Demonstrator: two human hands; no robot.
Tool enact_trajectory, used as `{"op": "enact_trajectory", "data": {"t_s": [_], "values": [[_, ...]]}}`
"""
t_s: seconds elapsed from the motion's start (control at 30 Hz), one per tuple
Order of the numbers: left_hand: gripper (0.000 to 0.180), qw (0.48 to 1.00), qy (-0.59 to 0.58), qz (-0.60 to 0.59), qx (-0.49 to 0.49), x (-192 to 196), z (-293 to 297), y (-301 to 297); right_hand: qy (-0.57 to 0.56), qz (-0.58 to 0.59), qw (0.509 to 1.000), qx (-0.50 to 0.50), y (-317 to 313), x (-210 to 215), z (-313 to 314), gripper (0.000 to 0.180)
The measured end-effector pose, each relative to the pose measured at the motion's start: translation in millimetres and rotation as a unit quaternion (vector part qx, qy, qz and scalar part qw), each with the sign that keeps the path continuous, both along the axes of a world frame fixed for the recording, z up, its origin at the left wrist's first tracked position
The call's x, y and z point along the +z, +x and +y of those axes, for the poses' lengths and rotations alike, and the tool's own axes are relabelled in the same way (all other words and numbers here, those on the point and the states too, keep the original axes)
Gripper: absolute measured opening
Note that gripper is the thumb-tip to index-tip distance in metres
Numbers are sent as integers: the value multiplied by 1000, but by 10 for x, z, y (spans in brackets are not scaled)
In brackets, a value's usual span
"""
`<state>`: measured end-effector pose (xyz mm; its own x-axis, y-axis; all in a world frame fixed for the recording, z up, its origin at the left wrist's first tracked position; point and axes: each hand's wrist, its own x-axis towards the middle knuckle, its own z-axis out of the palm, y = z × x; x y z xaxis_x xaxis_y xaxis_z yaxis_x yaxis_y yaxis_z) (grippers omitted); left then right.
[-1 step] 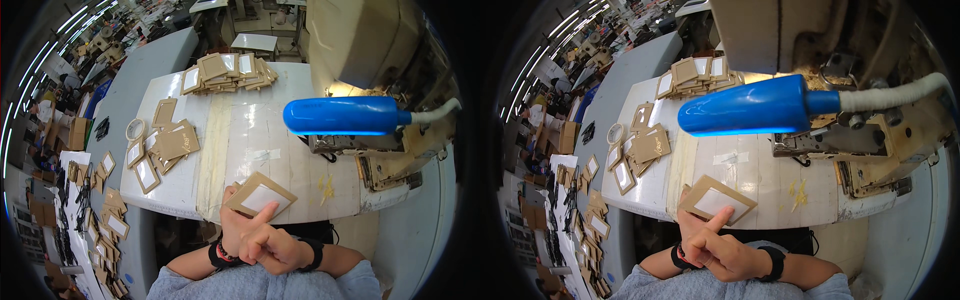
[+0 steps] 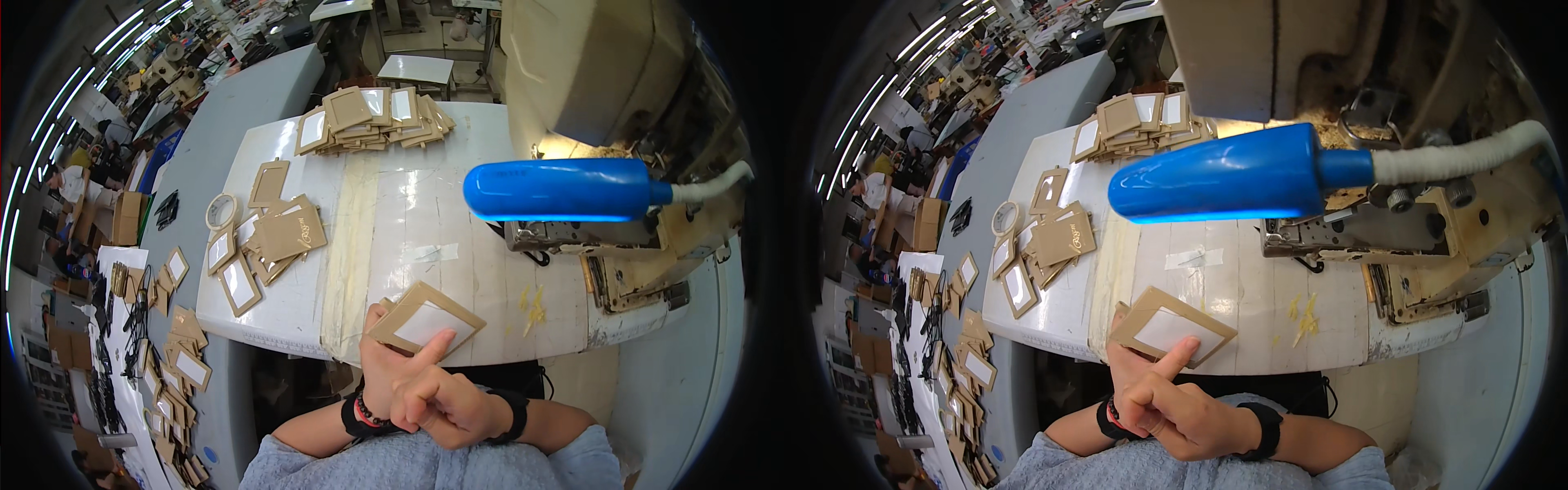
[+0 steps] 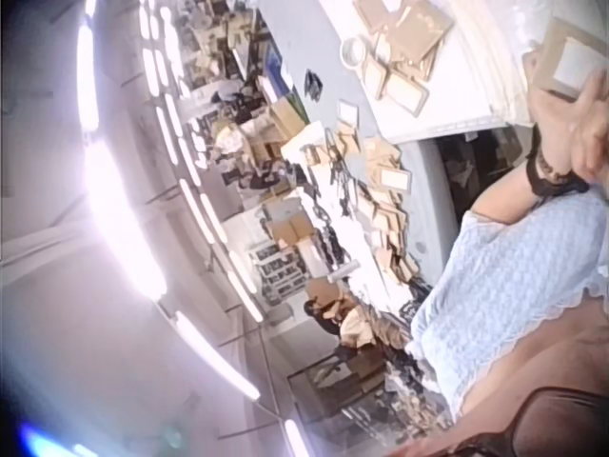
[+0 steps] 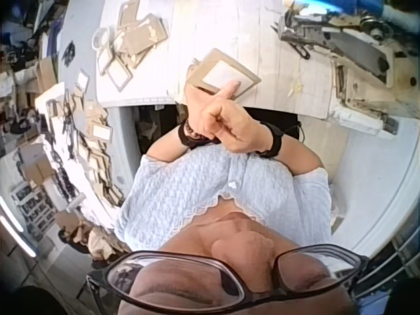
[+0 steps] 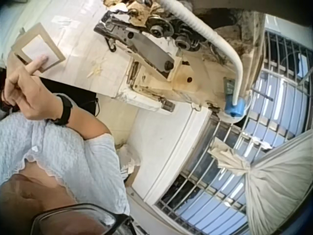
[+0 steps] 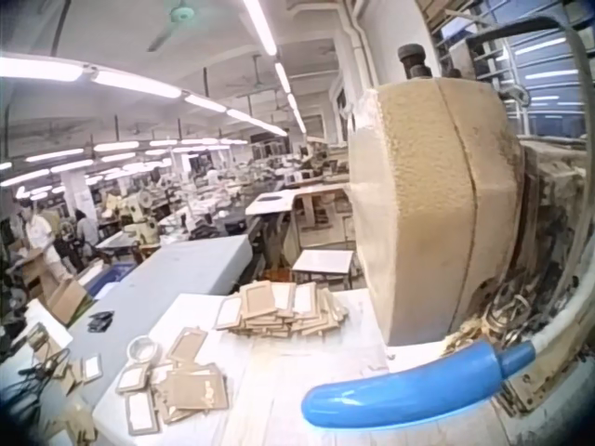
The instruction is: The person assembles small cardboard card holders by hand. They insert a white card into a cardboard frame, fold the flaps, and use a pointed tool to tuck the edges securely. The person handles the items one at a time, using a small knife to trim excess material and a wooden tool to adjust the flaps.
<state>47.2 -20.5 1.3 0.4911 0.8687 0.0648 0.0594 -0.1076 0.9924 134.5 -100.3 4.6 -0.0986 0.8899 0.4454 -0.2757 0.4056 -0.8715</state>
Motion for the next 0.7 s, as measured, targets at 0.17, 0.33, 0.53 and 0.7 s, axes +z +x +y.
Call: {"op": "enact_trajectory", "data": {"t_s": [0.17, 0.33, 0.53, 0.7], "values": [[37, 998, -28, -42, 21, -98, -8, 11, 22, 71, 988, -138, 110, 32, 48, 8], [36, 995, -63, -74, 29, -84, -17, 11, -100, -38, 934, -340, 363, 38, 136, 3], [39, 994, -86, -64, 5, -128, -57, 45, -132, -265, 864, -408, 427, -36, 133, 6], [35, 975, -167, -131, -69, -200, 20, -28, -130, -306, 842, -424, 504, -45, 181, 12]]}}
